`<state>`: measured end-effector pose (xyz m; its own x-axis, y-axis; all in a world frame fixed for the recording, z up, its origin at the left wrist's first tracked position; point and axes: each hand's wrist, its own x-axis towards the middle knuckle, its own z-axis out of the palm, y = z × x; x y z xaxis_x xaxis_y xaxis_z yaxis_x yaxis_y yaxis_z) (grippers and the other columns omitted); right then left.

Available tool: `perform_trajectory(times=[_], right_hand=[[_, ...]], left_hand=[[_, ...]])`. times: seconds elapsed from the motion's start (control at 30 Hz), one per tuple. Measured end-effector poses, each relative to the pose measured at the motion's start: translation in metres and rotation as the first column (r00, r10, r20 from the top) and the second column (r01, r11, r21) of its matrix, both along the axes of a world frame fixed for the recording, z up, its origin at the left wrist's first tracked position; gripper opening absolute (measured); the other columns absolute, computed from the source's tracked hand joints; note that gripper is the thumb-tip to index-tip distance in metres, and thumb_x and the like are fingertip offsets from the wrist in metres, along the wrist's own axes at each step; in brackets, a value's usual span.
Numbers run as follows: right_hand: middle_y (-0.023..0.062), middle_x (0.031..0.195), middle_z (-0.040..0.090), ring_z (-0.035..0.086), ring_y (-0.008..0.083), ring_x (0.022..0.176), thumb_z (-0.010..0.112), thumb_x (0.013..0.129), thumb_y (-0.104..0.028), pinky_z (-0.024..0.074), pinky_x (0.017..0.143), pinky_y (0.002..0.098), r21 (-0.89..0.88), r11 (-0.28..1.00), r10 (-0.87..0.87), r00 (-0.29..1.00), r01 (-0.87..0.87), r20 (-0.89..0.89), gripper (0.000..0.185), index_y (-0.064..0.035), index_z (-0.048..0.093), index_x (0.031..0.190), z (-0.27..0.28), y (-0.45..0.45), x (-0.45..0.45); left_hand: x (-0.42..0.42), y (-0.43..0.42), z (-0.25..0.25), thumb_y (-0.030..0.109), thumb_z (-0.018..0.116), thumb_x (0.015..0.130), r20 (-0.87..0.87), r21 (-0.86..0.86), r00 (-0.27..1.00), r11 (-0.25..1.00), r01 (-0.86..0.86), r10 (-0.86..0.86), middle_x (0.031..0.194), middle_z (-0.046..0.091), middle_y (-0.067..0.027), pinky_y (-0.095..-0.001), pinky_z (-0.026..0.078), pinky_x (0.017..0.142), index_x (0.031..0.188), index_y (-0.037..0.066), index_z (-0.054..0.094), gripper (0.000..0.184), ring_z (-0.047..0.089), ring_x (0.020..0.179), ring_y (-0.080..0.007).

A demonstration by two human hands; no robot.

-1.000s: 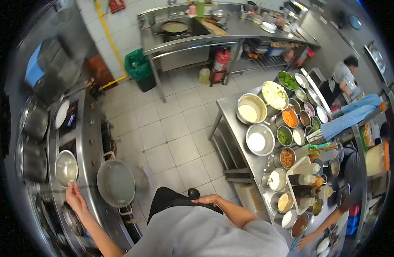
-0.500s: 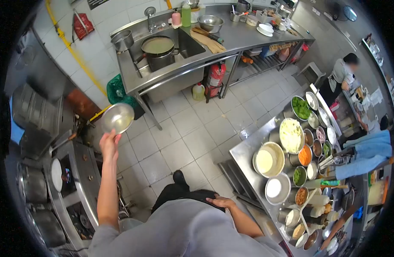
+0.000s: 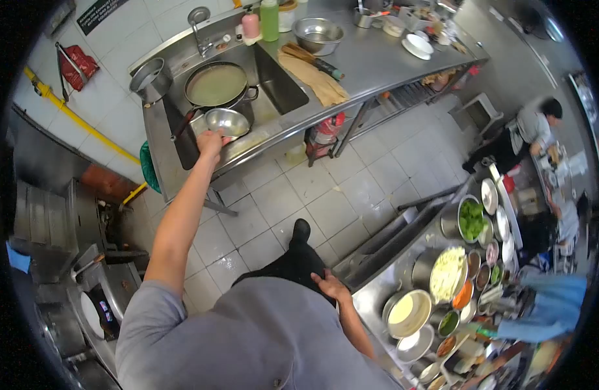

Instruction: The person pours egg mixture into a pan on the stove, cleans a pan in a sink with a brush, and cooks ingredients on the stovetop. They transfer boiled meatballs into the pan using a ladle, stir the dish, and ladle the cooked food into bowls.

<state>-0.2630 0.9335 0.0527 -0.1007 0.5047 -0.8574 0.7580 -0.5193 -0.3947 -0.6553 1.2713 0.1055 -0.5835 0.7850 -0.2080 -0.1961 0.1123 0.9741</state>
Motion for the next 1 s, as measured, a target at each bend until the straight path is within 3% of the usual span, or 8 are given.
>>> perform_trajectory(times=[0.17,0.4,0.57,0.63,0.67,0.83,0.9,1.0], right_hand=[[0.0231,0.141,0.045,0.043,0.0346,0.132,0.045,0.089,-0.066,0.0339,0.109,0.0394,-0.053,0.991,0.12,0.993,-0.12,0.004,0.086,-0.0004,0.034,0.144,0.0,0.103,0.015],[0.0219,0.133,0.054,0.051,0.034,0.125,0.043,0.092,-0.065,0.0391,0.104,0.0391,-0.026,0.988,0.151,0.989,-0.151,0.003,0.078,-0.0018,0.045,0.138,-0.021,0.18,0.011],[0.0281,0.129,0.055,0.05,0.0375,0.125,0.045,0.091,-0.062,0.0389,0.103,0.0411,0.029,0.998,0.061,0.997,-0.062,0.041,0.079,0.0042,0.047,0.134,-0.026,0.221,-0.009],[0.026,0.131,0.054,0.05,0.0362,0.126,0.045,0.091,-0.064,0.0387,0.104,0.0406,0.025,0.998,0.056,0.998,-0.057,0.017,0.079,0.0009,0.046,0.136,-0.022,0.24,-0.02],[0.0239,0.133,0.054,0.05,0.0349,0.127,0.044,0.09,-0.065,0.0385,0.104,0.04,0.019,0.999,0.049,0.999,-0.049,-0.02,0.079,-0.0024,0.045,0.138,-0.018,0.249,-0.027],[0.0256,0.132,0.054,0.051,0.0353,0.125,0.044,0.09,-0.065,0.0394,0.103,0.0388,-0.054,0.993,0.11,0.993,-0.108,0.035,0.08,-0.0008,0.044,0.138,-0.009,0.289,-0.051],[0.0257,0.131,0.055,0.052,0.0349,0.124,0.044,0.09,-0.065,0.0401,0.102,0.0385,-0.023,0.992,0.123,0.991,-0.122,0.058,0.081,0.0007,0.044,0.138,-0.036,0.296,-0.049],[0.0308,0.129,0.053,0.049,0.0391,0.125,0.044,0.091,-0.062,0.0377,0.104,0.0424,0.006,0.99,0.138,0.989,-0.138,0.051,0.078,0.0046,0.047,0.133,-0.047,0.321,-0.055]], left_hand=[[-0.001,0.068,-0.023,0.001,0.067,0.079,-0.156,-0.209,0.987,0.975,-0.081,0.049,0.076,0.062,-0.0158,-0.0336,0.055,0.047,0.078,-0.005,0.054,0.014,0.067,0.06,-0.0246],[0.007,0.128,-0.067,-0.002,0.063,0.076,-0.224,-0.469,0.945,0.876,0.11,-0.238,0.083,0.067,-0.0212,-0.0348,0.057,0.051,0.08,-0.01,0.061,0.009,0.07,0.064,-0.028],[0.016,0.156,-0.073,0.012,0.074,0.074,-0.25,-0.644,0.834,0.728,0.235,-0.491,0.092,0.068,-0.0242,-0.0409,0.058,0.064,0.088,-0.011,0.065,0.029,0.071,0.079,-0.0322],[0.015,0.161,-0.076,0.022,0.076,0.075,-0.569,-0.627,0.473,0.727,0.279,-0.673,0.097,0.067,-0.0265,-0.0447,0.055,0.08,0.085,-0.011,0.064,0.037,0.068,0.094,-0.0372],[0.018,0.157,-0.047,0.031,0.076,0.077,-0.517,-0.669,0.451,0.673,0.317,-0.727,0.098,0.067,-0.023,-0.045,0.051,0.087,0.091,-0.008,0.063,0.043,0.064,0.099,-0.0386],[-0.022,0.126,0.013,0.029,0.073,0.081,-0.589,-0.31,0.55,0.795,0.522,-0.591,0.104,0.062,-0.0144,-0.0417,0.049,0.082,0.104,0.002,0.06,0.037,0.06,0.097,-0.035],[-0.059,0.1,0.043,0.025,0.073,0.08,-0.848,-0.13,0.426,0.903,0.41,-0.316,0.108,0.061,-0.0148,-0.0428,0.048,0.084,0.106,0.002,0.059,0.037,0.059,0.099,-0.0353],[-0.116,0.072,0.052,0.021,0.073,0.079,-0.933,-0.246,0.256,0.967,0.067,-0.254,0.111,0.059,-0.0162,-0.0458,0.047,0.085,0.109,0.002,0.057,0.039,0.058,0.097,-0.0393]])
